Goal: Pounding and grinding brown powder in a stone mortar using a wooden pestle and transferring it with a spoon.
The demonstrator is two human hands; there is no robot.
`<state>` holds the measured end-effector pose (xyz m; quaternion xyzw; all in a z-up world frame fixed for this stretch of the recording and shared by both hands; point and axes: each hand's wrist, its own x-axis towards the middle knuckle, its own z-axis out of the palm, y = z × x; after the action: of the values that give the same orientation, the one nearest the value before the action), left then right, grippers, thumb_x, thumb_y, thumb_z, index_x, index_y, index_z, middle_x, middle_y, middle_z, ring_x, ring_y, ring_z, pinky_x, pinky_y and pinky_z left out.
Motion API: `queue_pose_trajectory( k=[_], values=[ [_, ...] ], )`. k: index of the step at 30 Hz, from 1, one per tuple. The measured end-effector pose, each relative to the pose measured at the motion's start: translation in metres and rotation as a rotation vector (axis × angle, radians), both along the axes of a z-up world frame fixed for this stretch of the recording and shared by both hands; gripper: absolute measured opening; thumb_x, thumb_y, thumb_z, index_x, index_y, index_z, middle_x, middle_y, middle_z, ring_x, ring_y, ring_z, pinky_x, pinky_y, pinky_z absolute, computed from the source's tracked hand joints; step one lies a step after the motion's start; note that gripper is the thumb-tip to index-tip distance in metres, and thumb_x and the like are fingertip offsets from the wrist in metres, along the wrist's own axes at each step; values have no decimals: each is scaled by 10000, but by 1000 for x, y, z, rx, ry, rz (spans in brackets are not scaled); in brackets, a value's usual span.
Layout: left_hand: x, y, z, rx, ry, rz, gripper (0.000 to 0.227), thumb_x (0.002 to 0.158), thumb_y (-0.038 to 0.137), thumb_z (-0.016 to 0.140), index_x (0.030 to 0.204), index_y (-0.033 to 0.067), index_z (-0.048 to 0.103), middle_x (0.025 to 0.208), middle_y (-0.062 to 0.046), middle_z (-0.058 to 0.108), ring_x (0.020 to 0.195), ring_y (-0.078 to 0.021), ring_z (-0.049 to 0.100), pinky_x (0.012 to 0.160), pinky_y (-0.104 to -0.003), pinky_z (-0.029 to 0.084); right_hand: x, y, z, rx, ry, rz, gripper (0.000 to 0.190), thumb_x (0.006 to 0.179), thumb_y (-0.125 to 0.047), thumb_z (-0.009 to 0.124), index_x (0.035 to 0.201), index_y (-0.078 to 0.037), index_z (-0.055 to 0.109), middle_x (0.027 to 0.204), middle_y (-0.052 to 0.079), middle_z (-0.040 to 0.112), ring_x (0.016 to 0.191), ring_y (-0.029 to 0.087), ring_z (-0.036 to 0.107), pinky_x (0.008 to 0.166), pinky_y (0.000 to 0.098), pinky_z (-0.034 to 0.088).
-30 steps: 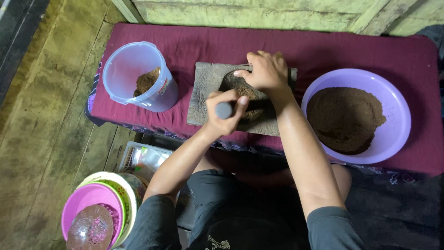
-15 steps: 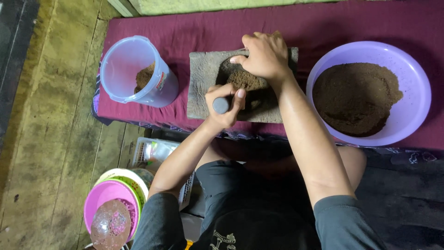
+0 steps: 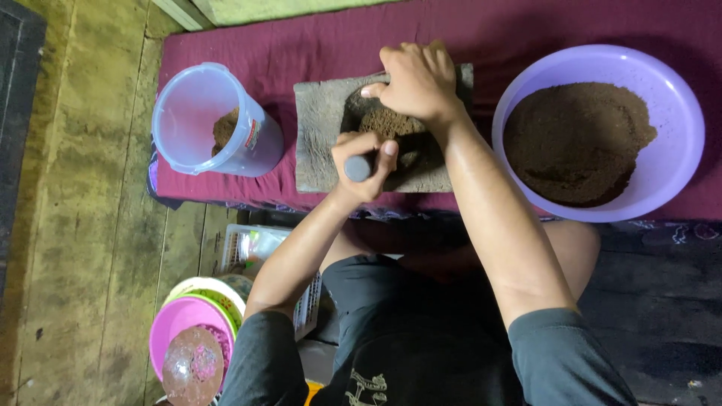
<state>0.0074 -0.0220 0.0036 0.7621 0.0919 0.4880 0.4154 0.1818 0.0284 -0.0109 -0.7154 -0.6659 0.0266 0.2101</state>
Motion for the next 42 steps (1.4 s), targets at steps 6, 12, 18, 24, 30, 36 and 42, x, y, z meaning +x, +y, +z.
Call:
queue_pose_trajectory(
  k=[6, 12, 18, 24, 30, 36, 42],
  values=[
    [-9, -10, 30, -173, -172, -66, 291, 980, 126, 563, 713, 84, 456, 529, -49, 517, 422, -152, 459, 441, -269, 431, -1, 3, 1, -47, -12, -6, 579, 908, -575, 802, 880, -7, 695, 739, 144, 686, 593, 308, 606, 813, 512, 431],
    [7, 6, 3, -30, -61, -23, 269, 932, 84, 563, 668, 65, 514, 575, -63, 610, 442, -172, 530, 485, -262, 450, 5, 6, -1, 16, 10, 23, 550, 903, -524, 826, 907, 12, 704, 771, 172, 704, 649, 327, 633, 848, 512, 414],
    [-1, -1, 12, 30, -40, -10, 243, 889, 6, 587, 666, 45, 497, 628, -84, 630, 501, -190, 529, 547, -277, 462, 4, 12, -4, 30, -24, 37, 569, 898, -537, 825, 963, 17, 712, 783, 179, 709, 637, 322, 659, 833, 514, 442],
    [7, -9, 35, -28, -134, -102, 246, 954, 54, 537, 712, 46, 488, 611, -73, 550, 520, -210, 525, 546, -303, 492, 4, 8, -8, 54, -34, 10, 541, 879, -535, 829, 905, -8, 709, 774, 177, 706, 620, 333, 651, 814, 500, 443],
    [23, 4, 8, 203, 10, -49, 254, 856, 11, 598, 629, 48, 490, 555, -54, 523, 442, -199, 402, 491, -300, 379, 9, 12, -11, 112, -35, 33, 537, 877, -509, 851, 902, 7, 706, 746, 185, 697, 564, 305, 626, 794, 495, 450],
    [-1, -8, 29, -5, -56, -23, 196, 921, 46, 568, 726, 47, 549, 624, -95, 628, 486, -196, 546, 511, -288, 474, 0, 3, 2, -40, -4, -2, 543, 906, -526, 787, 978, 4, 697, 824, 193, 693, 676, 347, 624, 823, 543, 429],
    [-1, -10, 40, 84, -91, -92, 243, 921, 21, 552, 690, 50, 482, 592, -74, 552, 486, -205, 496, 529, -310, 482, 2, 5, -5, 33, 2, 7, 514, 884, -498, 821, 957, -2, 705, 827, 188, 702, 697, 347, 633, 849, 533, 426]
  ],
)
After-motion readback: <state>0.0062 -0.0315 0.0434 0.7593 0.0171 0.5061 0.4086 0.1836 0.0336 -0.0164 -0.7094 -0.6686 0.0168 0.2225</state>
